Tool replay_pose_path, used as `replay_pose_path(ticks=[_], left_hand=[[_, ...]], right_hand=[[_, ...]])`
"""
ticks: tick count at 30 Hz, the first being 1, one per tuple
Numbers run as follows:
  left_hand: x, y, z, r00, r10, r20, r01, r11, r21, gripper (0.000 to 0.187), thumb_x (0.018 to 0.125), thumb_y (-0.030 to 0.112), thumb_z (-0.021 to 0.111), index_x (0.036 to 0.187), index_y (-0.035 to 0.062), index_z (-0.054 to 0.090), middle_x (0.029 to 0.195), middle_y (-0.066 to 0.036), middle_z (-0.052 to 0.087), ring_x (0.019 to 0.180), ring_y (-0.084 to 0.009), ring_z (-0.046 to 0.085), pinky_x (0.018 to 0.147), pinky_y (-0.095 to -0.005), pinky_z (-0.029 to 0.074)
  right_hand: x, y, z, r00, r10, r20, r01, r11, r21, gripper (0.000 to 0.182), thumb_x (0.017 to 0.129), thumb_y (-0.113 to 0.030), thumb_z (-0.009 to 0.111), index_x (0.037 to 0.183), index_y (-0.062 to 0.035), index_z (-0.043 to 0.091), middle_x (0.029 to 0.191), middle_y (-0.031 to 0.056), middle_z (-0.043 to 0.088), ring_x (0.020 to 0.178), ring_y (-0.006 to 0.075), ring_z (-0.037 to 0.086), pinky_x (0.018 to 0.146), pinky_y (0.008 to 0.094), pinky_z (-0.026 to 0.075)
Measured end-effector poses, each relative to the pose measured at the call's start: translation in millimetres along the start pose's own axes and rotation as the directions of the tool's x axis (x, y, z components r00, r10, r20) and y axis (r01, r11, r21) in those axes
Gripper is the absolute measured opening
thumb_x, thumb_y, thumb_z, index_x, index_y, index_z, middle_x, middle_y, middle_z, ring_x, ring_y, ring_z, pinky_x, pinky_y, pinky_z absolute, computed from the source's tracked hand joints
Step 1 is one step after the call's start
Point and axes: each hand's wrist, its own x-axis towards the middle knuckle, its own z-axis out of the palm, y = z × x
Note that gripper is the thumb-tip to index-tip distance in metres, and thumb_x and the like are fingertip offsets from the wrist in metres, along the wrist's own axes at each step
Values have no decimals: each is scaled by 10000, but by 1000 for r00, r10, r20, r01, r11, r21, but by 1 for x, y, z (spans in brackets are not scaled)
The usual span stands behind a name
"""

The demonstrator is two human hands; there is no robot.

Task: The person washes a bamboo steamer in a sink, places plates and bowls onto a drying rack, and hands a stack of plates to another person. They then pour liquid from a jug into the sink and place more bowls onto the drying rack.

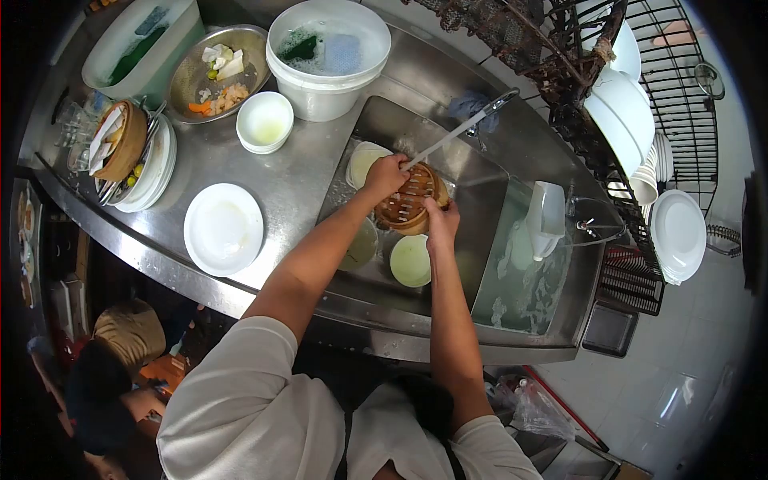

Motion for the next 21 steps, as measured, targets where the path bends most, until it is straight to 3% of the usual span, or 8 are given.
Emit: replay_pose_path(ticks=[1,4,7,10,13,16,19,21], left_hand=[[-3,-1,2,1000,10,-15,-10,1000,7,507,827,367,719,1246,84,675,1042,-167,744,968,-362,708,857,-441,550],[-15,30,-5,995,-89,-36,89,996,6,491,839,336,699,1258,82,665,1052,-177,738,975,-371,703,873,-451,545],[-12,24,-3,994,-19,-106,23,999,29,478,855,316,679,1269,80,642,1026,-191,735,939,-370,709,853,-448,544],[-1,16,0,994,-77,-74,83,993,79,480,862,328,680,1261,65,633,1052,-197,728,947,-373,706,845,-467,545],[-10,29,-5,982,44,-182,-9,982,186,449,856,300,694,1209,31,630,1055,-205,721,931,-378,705,814,-482,550],[-7,26,-12,985,171,-14,-160,943,292,470,845,259,703,1233,13,605,1091,-235,706,942,-394,699,798,-489,553],[-3,12,-17,968,213,131,-244,919,308,523,844,228,704,1304,25,562,1095,-269,691,953,-405,692,806,-469,553],[-1,-5,-7,984,175,37,-179,951,251,510,857,234,698,1309,41,563,1093,-236,707,932,-367,716,760,-459,577]], right_hand=[[1,0,1,1000,-3,7,3,999,-43,572,830,-125,756,1277,120,497,1151,189,642,990,243,660,890,338,533],[7,12,3,998,-69,14,67,995,69,553,830,-118,759,1265,116,509,1142,179,650,970,238,664,870,337,536],[3,-6,8,999,-36,3,36,997,64,545,829,-111,759,1261,114,515,1142,173,652,973,231,662,860,336,537],[11,0,6,997,-68,28,67,997,37,545,820,-108,755,1260,114,522,1141,178,654,981,233,660,863,339,535],[12,-9,7,996,-72,43,72,997,-2,526,822,-102,758,1250,107,536,1130,170,666,962,211,660,841,318,536],[16,-19,-3,996,39,79,-42,999,33,540,813,-103,762,1254,110,535,1127,172,668,953,213,664,837,321,537],[15,-28,-7,996,50,74,-51,998,20,564,800,-104,762,1263,117,529,1125,177,668,954,211,664,844,319,533],[21,-18,-5,999,-23,38,23,1000,-4,551,792,-89,757,1250,112,528,1118,179,668,953,210,665,848,318,533]])
